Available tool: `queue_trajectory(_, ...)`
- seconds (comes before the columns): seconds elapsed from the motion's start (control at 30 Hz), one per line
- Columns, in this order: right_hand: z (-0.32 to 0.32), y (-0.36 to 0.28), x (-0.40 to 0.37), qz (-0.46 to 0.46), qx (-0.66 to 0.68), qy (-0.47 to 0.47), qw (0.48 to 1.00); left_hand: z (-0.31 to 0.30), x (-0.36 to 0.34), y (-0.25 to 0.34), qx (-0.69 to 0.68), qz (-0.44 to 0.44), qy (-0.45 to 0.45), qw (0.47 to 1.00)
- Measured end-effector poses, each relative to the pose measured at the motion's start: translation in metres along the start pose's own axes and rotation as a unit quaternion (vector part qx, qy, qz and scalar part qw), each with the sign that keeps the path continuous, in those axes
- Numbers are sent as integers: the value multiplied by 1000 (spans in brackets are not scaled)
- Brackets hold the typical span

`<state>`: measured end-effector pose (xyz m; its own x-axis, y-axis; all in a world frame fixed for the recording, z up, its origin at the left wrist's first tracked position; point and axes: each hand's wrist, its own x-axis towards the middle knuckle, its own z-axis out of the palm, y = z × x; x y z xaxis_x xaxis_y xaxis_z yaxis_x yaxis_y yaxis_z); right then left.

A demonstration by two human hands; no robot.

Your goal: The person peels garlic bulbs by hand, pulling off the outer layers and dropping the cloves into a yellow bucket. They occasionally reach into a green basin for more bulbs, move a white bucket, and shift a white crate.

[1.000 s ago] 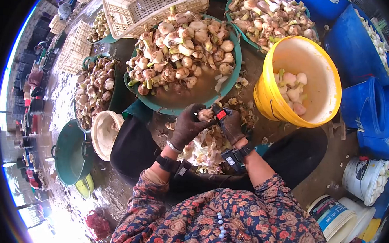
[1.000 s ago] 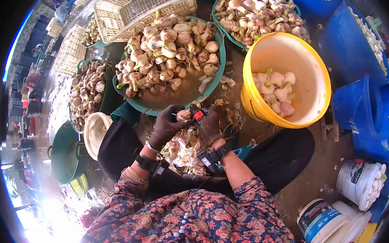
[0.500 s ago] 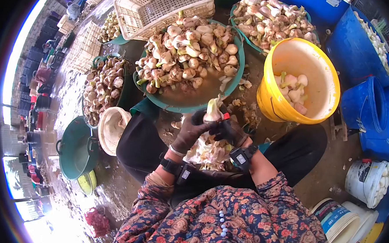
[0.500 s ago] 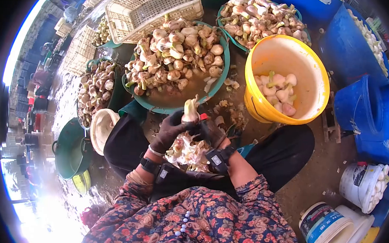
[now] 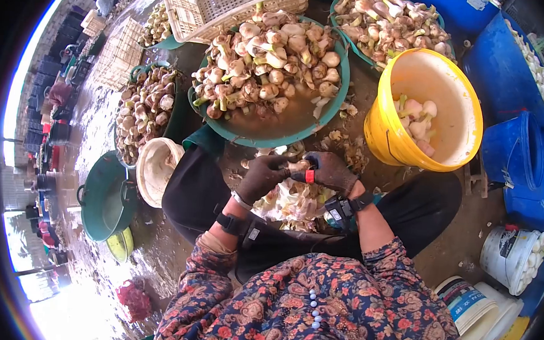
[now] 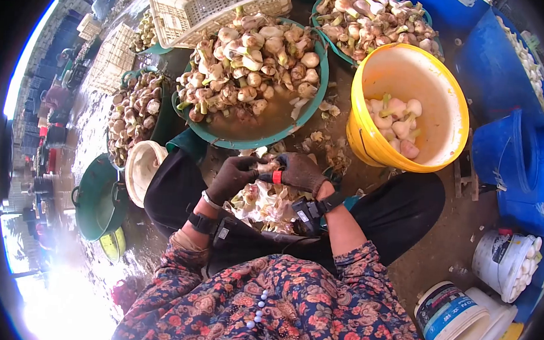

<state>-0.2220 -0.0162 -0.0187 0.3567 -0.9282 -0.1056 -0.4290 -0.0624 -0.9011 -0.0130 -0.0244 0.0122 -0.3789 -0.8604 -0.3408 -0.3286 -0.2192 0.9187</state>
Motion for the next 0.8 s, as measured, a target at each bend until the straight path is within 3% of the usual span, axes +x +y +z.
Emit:
queue_trajectory(0.03, -3, -5, -1, 22, -21, -37, 999, -1, -3, 0, 115, 24, -14, 993)
queue_trajectory(0.13, -11, -24, -5, 54, -41, -91, 994, -3, -4, 6, 131, -20, -11, 991)
queue_trajectory(0.17, -16, -32, -7, 20, -54, -107, 993, -3, -6, 11, -15, -115, -29, 993)
queue_trajectory(0.2, -18, -36, -6, -15, -67, -123, 990, -3, -6, 10, -16, -114, -28, 993)
queue_trajectory(0.23, -13, -34, -6, -16, -67, -123, 990, -5, -7, 8, -171, -140, -20, 975)
queue_trajectory(0.27, -4, -28, -6, -37, 96, -77, 992, -7, -7, 2, -321, -162, -12, 933)
queue_trajectory(0.3, 4, -21, -6, -56, 255, -28, 965, -11, -4, -33, 47, 141, -1, 989)
queue_trajectory(0.33, 8, -18, -7, -56, 253, -29, 965, -8, -9, -28, 46, 142, 0, 989)
queue_trajectory(0.4, 13, -16, -4, -65, 221, -7, 973, -5, -15, -7, 307, 292, 115, 899)
queue_trajectory(0.43, 15, -24, -6, -100, 121, 60, 986, -4, -16, -7, 257, 250, 111, 927)
queue_trajectory(0.47, 13, -31, -7, -100, 121, 61, 986, -4, -16, -7, 256, 250, 110, 927)
queue_trajectory(0.5, 11, -38, -7, -165, -52, 126, 977, -4, -15, -6, -16, 85, 79, 993)
queue_trajectory(0.53, 10, -42, -6, -225, -223, 186, 930, -5, -15, -3, -285, -89, 39, 953)
queue_trajectory(0.6, 20, -34, -2, -240, -194, 213, 927, -2, -17, 3, -247, -46, 58, 966)
queue_trajectory(0.63, 33, -16, 3, -138, 52, 242, 959, -1, -17, 4, -209, -1, 77, 975)
queue_trajectory(0.67, 35, -16, 6, -27, 293, 254, 921, -3, -17, 2, -209, 1, 76, 975)
queue_trajectory(0.7, 27, -11, 4, 115, 421, 238, 867, -7, -21, -4, -140, 21, 27, 990)
queue_trajectory(0.73, 28, 13, 8, 116, 421, 239, 867, -8, -26, -9, -70, 41, -23, 996)
queue_trajectory(0.77, 37, 53, 15, 130, 499, 244, 821, -8, -41, 20, 9, 8, -103, 995)
queue_trajectory(0.8, 41, 76, 19, 142, 573, 248, 769, 6, -50, 4, -92, -1, -111, 990)
